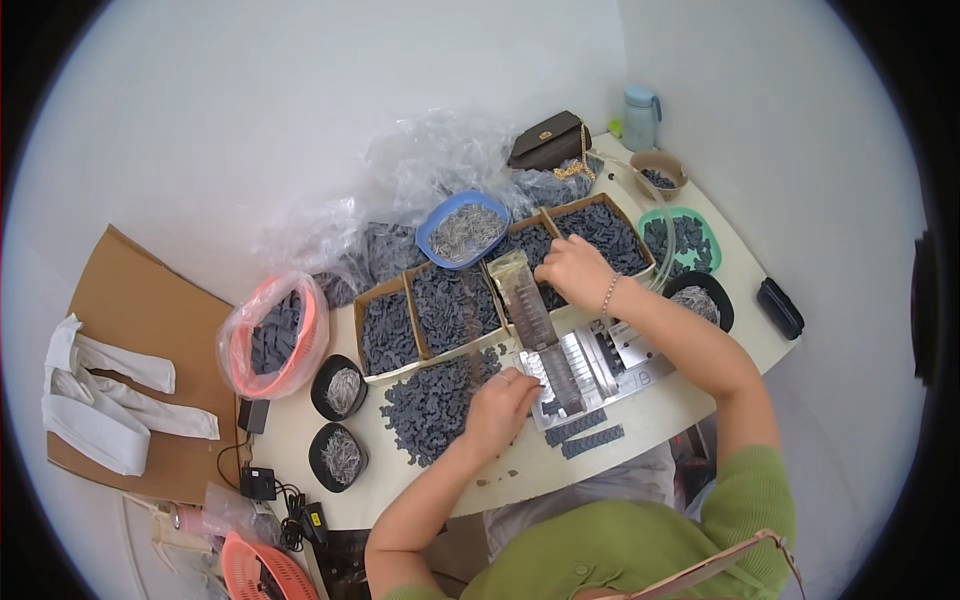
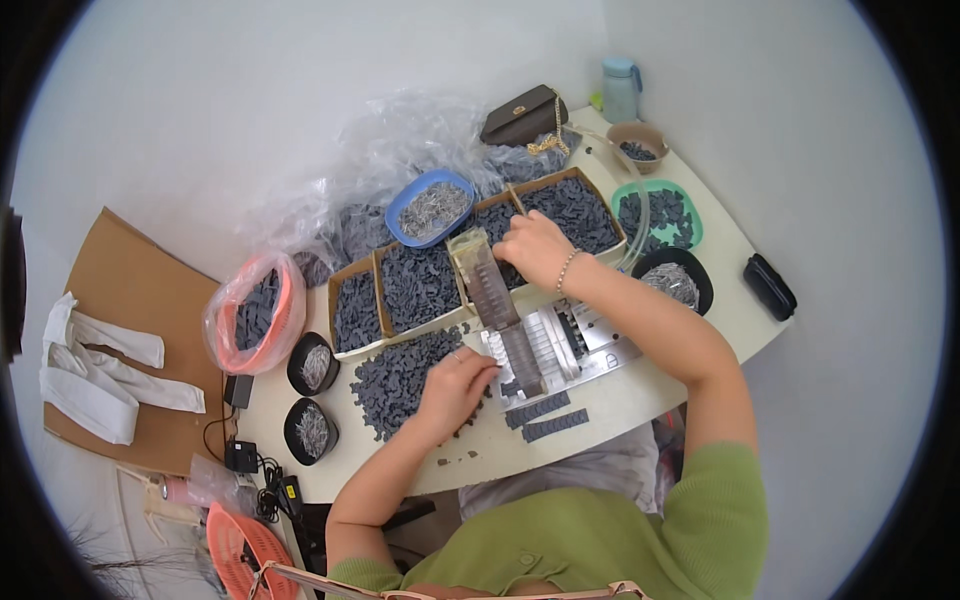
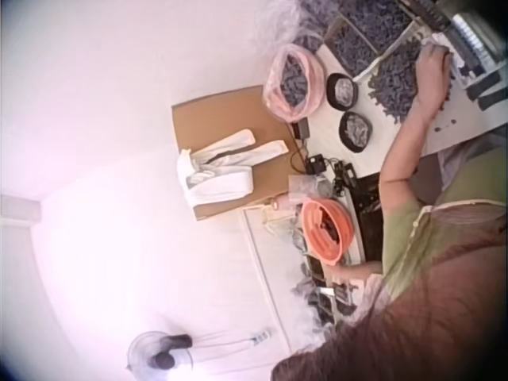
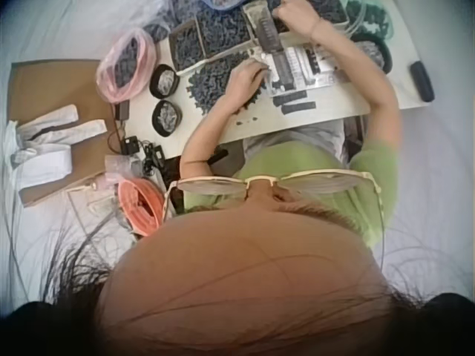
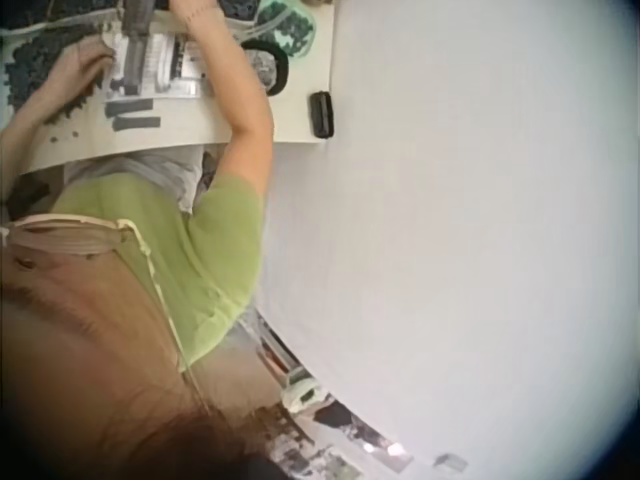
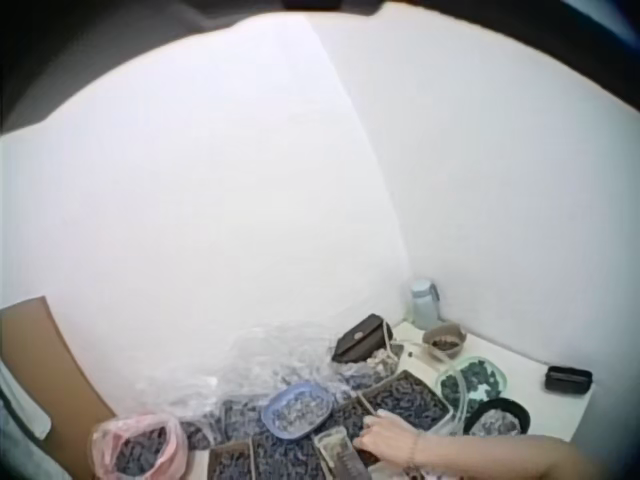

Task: The person picks up small grey components and metal pieces from various containers and fits them together using a small desktop press tool.

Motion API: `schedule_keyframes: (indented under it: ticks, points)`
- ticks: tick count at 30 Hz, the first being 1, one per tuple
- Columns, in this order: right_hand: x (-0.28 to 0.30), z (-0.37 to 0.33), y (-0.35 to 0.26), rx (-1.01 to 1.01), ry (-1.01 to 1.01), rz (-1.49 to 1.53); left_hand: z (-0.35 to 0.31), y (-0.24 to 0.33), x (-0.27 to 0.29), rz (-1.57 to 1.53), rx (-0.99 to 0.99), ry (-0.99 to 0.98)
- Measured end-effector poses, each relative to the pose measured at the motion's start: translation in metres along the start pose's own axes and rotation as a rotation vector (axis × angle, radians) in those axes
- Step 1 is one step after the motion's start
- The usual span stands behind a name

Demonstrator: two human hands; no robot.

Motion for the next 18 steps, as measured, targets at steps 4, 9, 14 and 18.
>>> schedule_keyframes:
  ticks: [4,9,14,18]
  points:
    - [0.011,-0.011,0.005,-0.111,0.026,0.354,-0.015,0.02,-0.017,0.186,-0.128,0.014]
    - [0.018,-0.056,-0.032,-0.071,-0.403,0.686,-0.029,0.033,-0.026,0.4,-0.125,-0.153]
    - [0.002,-0.089,-0.071,0.031,-0.277,0.462,-0.035,0.039,-0.022,0.418,-0.066,-0.26]
    - [0.003,-0.111,-0.088,0.161,-0.049,0.351,-0.029,0.024,0.013,0.373,-0.079,-0.069]
Point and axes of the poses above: each hand's wrist, its own z-axis towards the middle knuckle, its own x-axis out of the back of the hand, y = z × x, the point moved 7 cm from there along z, towards the middle knuckle, and after that the axes turned 13 degrees about -x, right-handed, at the moved point
